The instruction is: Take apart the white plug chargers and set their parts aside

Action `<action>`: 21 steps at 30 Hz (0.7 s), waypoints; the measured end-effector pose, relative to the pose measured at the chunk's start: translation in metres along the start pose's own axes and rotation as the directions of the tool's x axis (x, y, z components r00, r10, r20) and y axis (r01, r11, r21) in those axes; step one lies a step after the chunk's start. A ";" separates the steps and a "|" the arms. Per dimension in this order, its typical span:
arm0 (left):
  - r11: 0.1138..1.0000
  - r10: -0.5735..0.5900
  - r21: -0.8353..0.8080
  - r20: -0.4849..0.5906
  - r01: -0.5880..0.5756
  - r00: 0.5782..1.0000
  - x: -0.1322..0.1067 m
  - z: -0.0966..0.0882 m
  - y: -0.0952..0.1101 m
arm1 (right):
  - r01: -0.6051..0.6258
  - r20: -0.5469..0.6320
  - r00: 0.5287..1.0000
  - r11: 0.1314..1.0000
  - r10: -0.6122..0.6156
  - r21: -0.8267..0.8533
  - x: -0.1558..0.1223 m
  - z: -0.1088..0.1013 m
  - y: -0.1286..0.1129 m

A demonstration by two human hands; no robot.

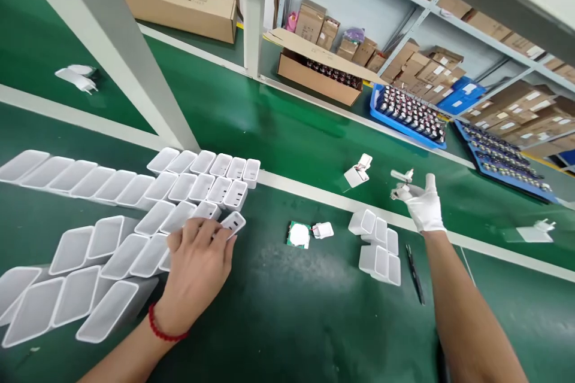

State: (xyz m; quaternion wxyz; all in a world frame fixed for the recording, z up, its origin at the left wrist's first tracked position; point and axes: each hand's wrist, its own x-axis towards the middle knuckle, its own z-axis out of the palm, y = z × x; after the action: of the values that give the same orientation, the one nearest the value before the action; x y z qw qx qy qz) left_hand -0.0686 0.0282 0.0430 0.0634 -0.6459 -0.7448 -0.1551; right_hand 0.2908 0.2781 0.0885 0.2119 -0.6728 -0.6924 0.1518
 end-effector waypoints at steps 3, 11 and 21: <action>0.984 0.160 -0.090 0.033 -0.157 0.987 -0.007 0.001 0.010 | 0.013 0.049 0.998 0.955 -0.029 0.298 -0.046 0.000 -0.024; 0.692 0.518 -0.660 0.170 -0.294 0.838 -0.021 -0.005 0.017 | -0.215 0.311 0.927 0.381 -0.211 0.899 -0.169 0.042 -0.073; 0.639 0.390 -0.767 0.391 0.061 0.834 -0.013 0.029 0.022 | -0.201 0.305 0.924 0.384 -0.232 0.901 -0.218 0.069 -0.098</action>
State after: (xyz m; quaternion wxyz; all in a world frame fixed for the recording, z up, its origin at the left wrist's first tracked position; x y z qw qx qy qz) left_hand -0.0413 0.0278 0.0148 -0.4009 -0.6969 -0.5345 -0.2606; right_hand 0.1722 0.0618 0.0583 0.4113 -0.3902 -0.5234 0.6361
